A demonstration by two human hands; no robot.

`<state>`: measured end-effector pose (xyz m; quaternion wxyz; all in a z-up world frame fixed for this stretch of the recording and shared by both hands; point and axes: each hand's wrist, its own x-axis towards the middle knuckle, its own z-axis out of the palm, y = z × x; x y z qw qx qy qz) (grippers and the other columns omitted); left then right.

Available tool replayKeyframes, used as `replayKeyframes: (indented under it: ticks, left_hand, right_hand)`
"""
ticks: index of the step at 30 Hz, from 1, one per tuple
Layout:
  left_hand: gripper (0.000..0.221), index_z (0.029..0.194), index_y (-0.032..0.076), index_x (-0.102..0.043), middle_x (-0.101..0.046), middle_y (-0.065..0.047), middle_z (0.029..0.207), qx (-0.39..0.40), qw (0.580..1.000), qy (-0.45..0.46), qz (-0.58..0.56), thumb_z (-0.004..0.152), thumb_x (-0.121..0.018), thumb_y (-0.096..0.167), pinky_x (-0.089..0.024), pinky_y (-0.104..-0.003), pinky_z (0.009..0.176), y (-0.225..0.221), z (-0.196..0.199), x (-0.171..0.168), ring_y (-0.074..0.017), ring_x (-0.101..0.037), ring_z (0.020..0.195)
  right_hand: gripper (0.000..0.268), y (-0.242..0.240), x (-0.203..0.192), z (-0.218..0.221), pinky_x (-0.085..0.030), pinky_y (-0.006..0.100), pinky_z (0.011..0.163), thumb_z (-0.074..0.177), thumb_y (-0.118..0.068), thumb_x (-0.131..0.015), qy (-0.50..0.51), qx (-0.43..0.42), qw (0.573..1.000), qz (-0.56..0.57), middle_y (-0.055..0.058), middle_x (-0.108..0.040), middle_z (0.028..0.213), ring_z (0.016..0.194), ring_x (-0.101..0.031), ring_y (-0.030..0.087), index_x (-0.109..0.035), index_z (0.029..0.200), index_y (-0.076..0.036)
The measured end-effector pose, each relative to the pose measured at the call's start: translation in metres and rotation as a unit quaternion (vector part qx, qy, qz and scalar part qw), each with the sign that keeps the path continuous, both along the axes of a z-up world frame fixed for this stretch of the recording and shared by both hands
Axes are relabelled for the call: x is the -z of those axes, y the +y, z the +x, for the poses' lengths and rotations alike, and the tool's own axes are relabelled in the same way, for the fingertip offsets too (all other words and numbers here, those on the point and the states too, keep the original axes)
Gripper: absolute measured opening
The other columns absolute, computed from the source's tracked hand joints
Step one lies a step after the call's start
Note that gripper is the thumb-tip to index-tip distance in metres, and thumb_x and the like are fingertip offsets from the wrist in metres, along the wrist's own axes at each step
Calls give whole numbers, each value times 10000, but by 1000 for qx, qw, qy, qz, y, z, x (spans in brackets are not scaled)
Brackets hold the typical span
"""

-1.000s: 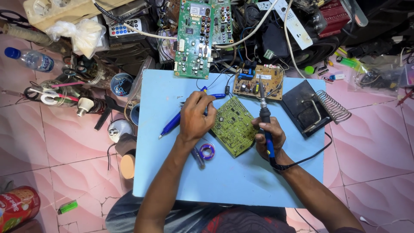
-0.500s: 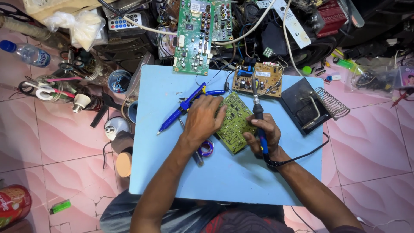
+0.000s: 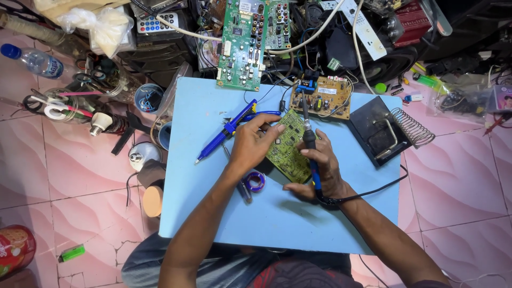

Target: Desoldering and inspecting components on a circuit board using a soldering iron and a desoldering pump at an electronics repair station.

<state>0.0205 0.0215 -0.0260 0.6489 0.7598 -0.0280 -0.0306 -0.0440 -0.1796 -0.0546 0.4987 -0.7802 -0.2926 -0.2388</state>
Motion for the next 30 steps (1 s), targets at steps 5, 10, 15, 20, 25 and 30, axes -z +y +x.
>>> replayKeyframes:
  ticks: [5,10,15,20,25,30]
  left_hand:
    - [193,1058,123,-802,-684,-41,683,-8,998,51,-23,887,-828,206,-428,-231,447,1,5,9,-48,-584,525]
    - [192,1051,127,-807,-739,-78,774,0,998,61,-13,892,-822,233,-464,-243,476,3,5,7,-64,-615,562]
    - [155,1041,118,-815,-747,-103,799,-5,1000,18,-7,904,-824,190,-473,-238,439,3,5,6,-100,-645,514]
    - [182,1007,71,-786,-687,-83,753,-24,999,17,-35,880,-853,182,-447,-256,442,0,2,2,-77,-564,501]
    - [120,941,90,-782,-691,-100,758,-31,999,-41,0,916,-823,199,-452,-268,463,-1,4,6,-127,-611,512]
    - [100,987,106,-760,-684,-85,821,-23,981,-175,81,980,-764,206,-559,-377,728,-2,3,7,-293,-718,828]
  right_hand:
    - [839,0,-5,1,-297,777,1117,753,-629,-875,-15,-10,999,-43,179,-658,1150,1098,-637,372,-494,1333,-157]
    - [772,-2,-4,-2,-297,784,1109,775,-521,-879,-10,-17,996,-82,174,-659,1190,1155,-635,372,-475,1338,-181]
    - [830,0,-6,-1,-374,773,1070,710,-531,-931,1,-16,999,-52,211,-675,1207,1147,-641,411,-499,1309,-152]
    - [860,-1,0,-1,-378,742,1094,688,-572,-936,1,-2,998,-69,187,-680,1223,1162,-643,389,-486,1305,-177]
    - [821,1,8,0,-444,704,1062,729,-576,-912,-12,17,999,-50,177,-674,1204,1115,-662,367,-482,1301,-173]
    - [613,-8,28,0,-500,659,1015,852,-401,-842,-24,39,999,-10,176,-679,1174,1072,-682,380,-490,1272,-127]
